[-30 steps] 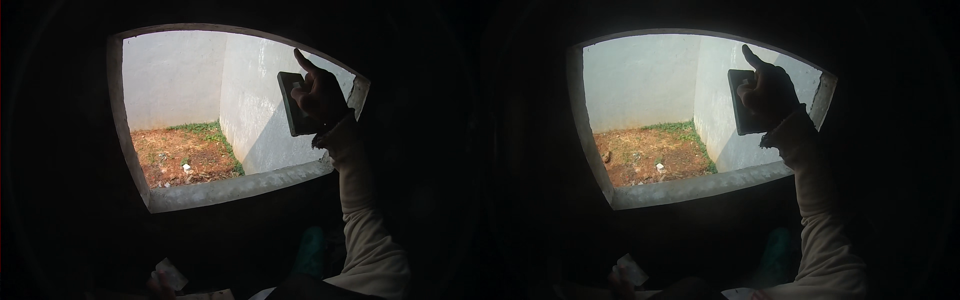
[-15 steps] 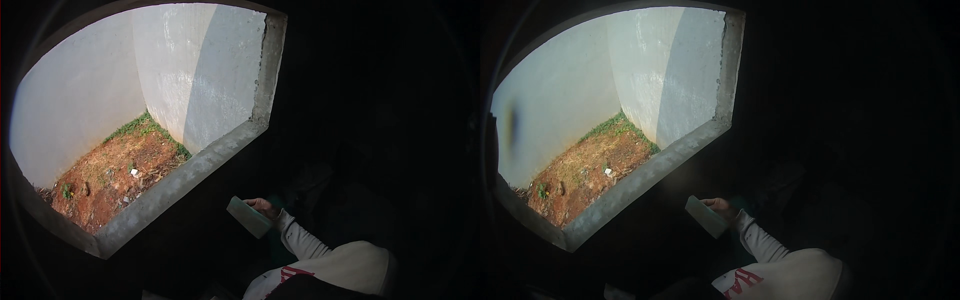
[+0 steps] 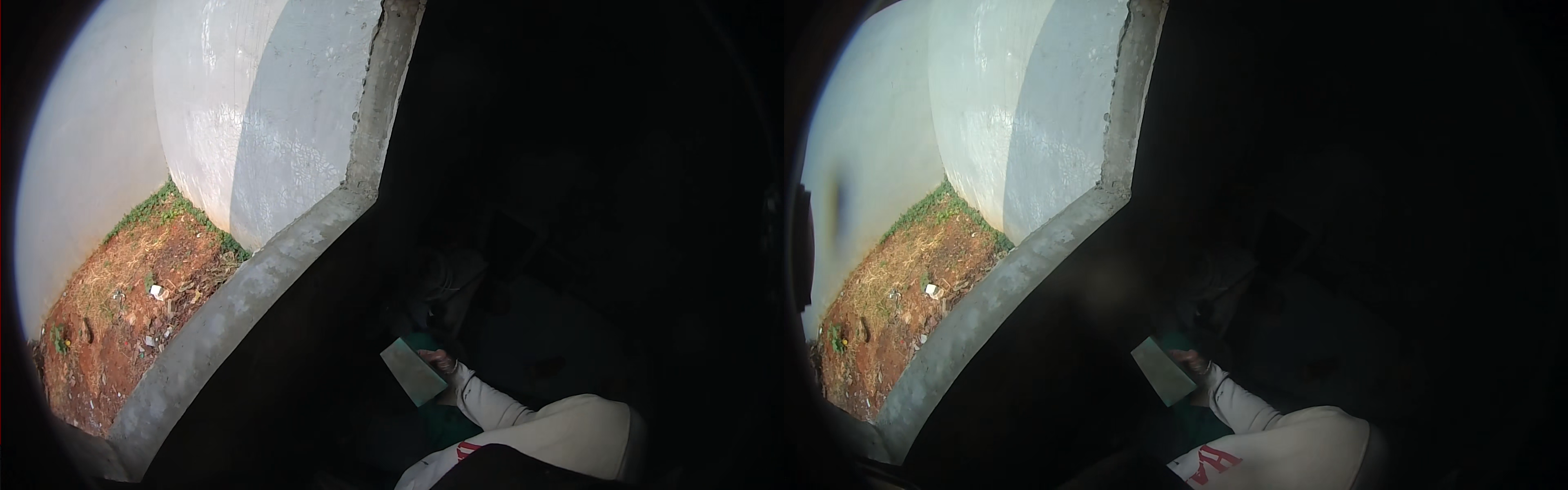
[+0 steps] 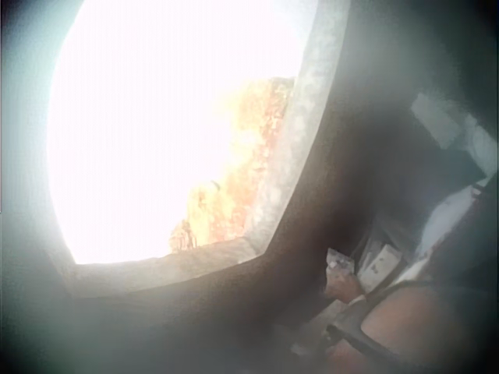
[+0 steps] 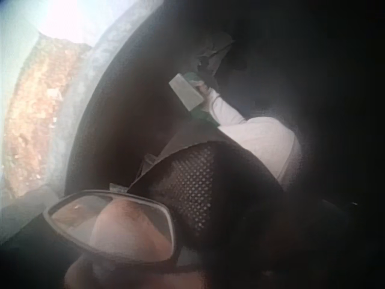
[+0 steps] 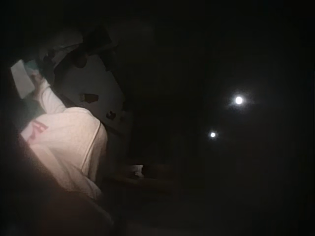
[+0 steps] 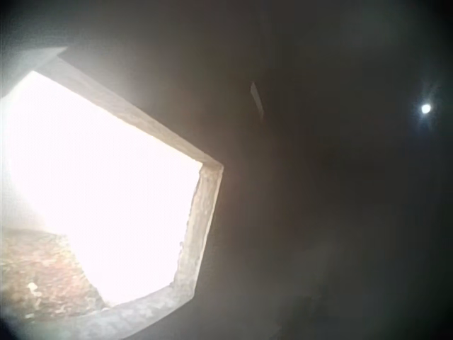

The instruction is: The person smooths the interior edges of a concrete window opening using a sanding block and a putty knife. They reach up to sand the upper frame and alternate between sanding and scraping the concrete surface to achieve a even finish.

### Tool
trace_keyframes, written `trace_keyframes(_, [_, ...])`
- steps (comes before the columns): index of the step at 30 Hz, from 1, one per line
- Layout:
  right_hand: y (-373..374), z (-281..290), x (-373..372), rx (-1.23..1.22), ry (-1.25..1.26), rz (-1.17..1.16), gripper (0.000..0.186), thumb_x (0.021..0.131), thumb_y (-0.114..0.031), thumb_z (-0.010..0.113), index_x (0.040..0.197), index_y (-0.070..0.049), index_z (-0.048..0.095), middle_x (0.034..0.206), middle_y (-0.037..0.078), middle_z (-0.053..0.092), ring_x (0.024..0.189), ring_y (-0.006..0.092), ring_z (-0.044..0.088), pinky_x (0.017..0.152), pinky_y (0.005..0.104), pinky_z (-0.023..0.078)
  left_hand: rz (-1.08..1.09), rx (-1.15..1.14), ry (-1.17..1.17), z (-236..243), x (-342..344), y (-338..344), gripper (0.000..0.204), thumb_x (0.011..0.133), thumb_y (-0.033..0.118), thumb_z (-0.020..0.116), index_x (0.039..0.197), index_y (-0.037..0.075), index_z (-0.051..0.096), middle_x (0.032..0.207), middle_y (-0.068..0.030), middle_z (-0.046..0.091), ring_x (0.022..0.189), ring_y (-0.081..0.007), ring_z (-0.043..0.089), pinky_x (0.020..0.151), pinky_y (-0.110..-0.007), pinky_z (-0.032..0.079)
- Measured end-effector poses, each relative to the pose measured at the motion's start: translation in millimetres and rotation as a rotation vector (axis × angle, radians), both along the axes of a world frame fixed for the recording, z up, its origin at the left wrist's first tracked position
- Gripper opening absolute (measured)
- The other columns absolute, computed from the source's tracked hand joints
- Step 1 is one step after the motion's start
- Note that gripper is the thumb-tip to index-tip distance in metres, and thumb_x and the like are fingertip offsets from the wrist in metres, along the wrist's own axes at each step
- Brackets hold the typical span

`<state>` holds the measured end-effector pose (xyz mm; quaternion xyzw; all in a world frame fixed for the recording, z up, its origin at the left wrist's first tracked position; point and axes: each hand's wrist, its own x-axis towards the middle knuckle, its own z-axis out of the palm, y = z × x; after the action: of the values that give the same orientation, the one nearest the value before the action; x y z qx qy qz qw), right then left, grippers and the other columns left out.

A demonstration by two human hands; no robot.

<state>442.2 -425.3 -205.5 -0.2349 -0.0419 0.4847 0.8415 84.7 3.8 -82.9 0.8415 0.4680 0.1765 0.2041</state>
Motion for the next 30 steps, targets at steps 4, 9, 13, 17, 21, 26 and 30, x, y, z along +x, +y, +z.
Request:
trace_keyframes(4, [-20.1,-16.2,-0.8,0.046,-0.043,-0.036,0.049,0.097,-0.032,0.062,0.137,-0.005,0.057,0.129,0.017,0.067,0.111,0.0373,0.07,0.098,0.0563,0.055,-0.008,-0.014,0.02,-0.7,7.5,-0.3,0.045,0.102,0.038,0.058,0.113,-0.004,0.068,0.096,-0.0261,0.071,0.086,-0.0438,0.067,0.074,-0.051,0.053])
trace_keyframes(9, [-16.2,11.1,-19.2,0.094,0.056,-0.087,0.057,0.095,-0.033,0.067,0.142,-0.004,0.053,0.134,0.017,0.065,0.115,0.0383,0.068,0.1,0.0572,0.054,-0.004,-0.018,0.034,1.8,4.5,-1.1,0.045,0.102,0.038,0.058,0.113,-0.004,0.069,0.096,-0.0262,0.071,0.086,-0.0439,0.067,0.074,-0.051,0.053])
trace_keyframes(13, [-26.3,-10.6,-19.0,0.097,-0.026,-0.064,0.09,0.081,-0.055,0.08,0.148,-0.005,0.047,0.14,0.016,0.06,0.123,0.0349,0.064,0.101,0.0552,0.055,-0.014,-0.021,0.044,2.4,9.4,-0.9,0.045,0.102,0.039,0.058,0.113,-0.004,0.069,0.096,-0.0263,0.071,0.086,-0.0441,0.067,0.074,-0.051,0.053])
trace_keyframes(17, [3.3,29.8,-28.7,0.071,0.06,-0.14,0.073,0.085,-0.045,0.079,0.142,-0.008,0.053,0.135,0.013,0.063,0.122,0.0332,0.065,0.101,0.0537,0.055,0.012,-0.025,0.052,5.1,0.5,-2.9,0.046,0.102,0.039,0.057,0.113,-0.004,0.069,0.096,-0.0265,0.071,0.086,-0.0442,0.067,0.074,-0.051,0.053])
trace_keyframes(21, [18.2,50.0,-30.2,0.06,0.085,-0.231,0.048,0.088,-0.034,0.078,0.128,-0.012,0.064,0.127,0.009,0.068,0.111,0.0311,0.07,0.097,0.0508,0.057,0.007,-0.034,0.048,6.2,-1.8,-1.0,0.046,0.102,0.039,0.057,0.113,-0.004,0.069,0.096,-0.0266,0.071,0.086,-0.0444,0.067,0.074,-0.051,0.053])
trace_keyframes(26, [31.8,64.6,-23.2,0.135,0.119,-0.149,0.036,0.086,-0.027,0.079,0.117,-0.012,0.068,0.116,0.008,0.072,0.105,0.0285,0.072,0.095,0.0497,0.058,0.012,-0.04,0.055,7.0,-5.8,-3.5,0.046,0.102,0.039,0.057,0.113,-0.004,0.069,0.096,-0.0267,0.071,0.085,-0.0446,0.067,0.074,-0.051,0.053])
trace_keyframes(30, [39.1,87.6,-30.1,0.087,0.184,-0.192,0.034,0.083,-0.021,0.08,0.114,-0.011,0.07,0.111,0.008,0.074,0.105,0.0267,0.073,0.097,0.0496,0.058,0.019,-0.031,0.073,10.3,-8.0,-3.5,0.046,0.102,0.04,0.057,0.113,-0.004,0.069,0.096,-0.0268,0.071,0.085,-0.0447,0.067,0.074,-0.051,0.053])
